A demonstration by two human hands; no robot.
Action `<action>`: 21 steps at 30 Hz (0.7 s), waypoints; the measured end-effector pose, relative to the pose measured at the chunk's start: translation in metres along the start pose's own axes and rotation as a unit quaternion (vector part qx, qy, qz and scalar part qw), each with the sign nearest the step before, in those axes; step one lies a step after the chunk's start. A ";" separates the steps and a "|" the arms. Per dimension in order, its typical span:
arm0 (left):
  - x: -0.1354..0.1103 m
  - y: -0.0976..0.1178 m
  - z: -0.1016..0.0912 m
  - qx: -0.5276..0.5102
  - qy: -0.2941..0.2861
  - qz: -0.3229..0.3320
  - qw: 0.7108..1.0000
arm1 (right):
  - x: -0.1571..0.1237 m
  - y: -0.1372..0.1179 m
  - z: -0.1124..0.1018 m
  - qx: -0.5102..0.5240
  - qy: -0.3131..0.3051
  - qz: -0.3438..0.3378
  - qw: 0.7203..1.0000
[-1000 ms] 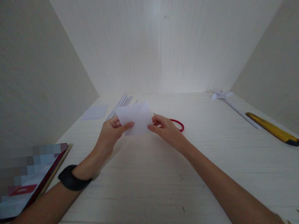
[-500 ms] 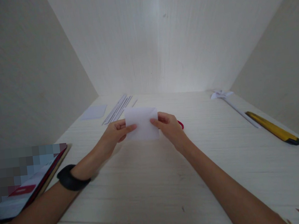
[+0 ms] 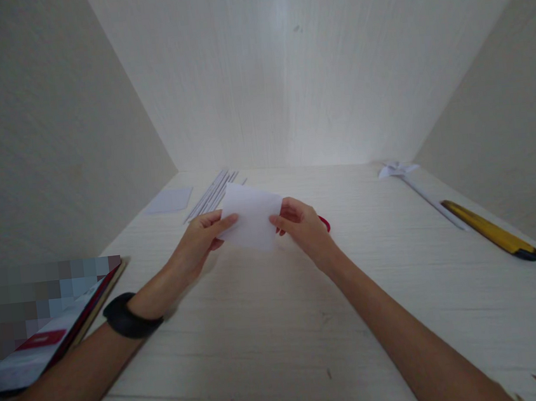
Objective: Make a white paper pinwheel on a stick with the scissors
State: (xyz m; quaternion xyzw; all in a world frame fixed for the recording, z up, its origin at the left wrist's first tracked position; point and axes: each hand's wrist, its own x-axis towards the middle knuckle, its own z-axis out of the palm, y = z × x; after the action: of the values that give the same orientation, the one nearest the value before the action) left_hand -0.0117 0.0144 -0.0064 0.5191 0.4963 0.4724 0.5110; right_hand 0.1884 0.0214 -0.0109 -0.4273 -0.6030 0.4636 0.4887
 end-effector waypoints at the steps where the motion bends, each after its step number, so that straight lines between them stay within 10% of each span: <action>1: 0.000 0.001 0.001 0.007 0.001 0.005 1.000 | 0.001 0.000 0.000 0.009 0.003 -0.004 1.000; 12: 0.002 0.002 0.000 -0.011 -0.034 0.055 0.998 | -0.003 0.002 0.000 -0.189 0.043 -0.059 0.979; 21: 0.001 -0.007 0.006 -0.072 -0.124 0.008 0.990 | 0.000 0.005 0.000 -0.072 0.053 -0.061 0.994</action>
State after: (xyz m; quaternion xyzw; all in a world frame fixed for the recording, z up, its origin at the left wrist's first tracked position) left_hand -0.0056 0.0154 -0.0134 0.5399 0.3895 0.4428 0.6005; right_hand 0.1887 0.0223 -0.0158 -0.4479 -0.6330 0.3648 0.5154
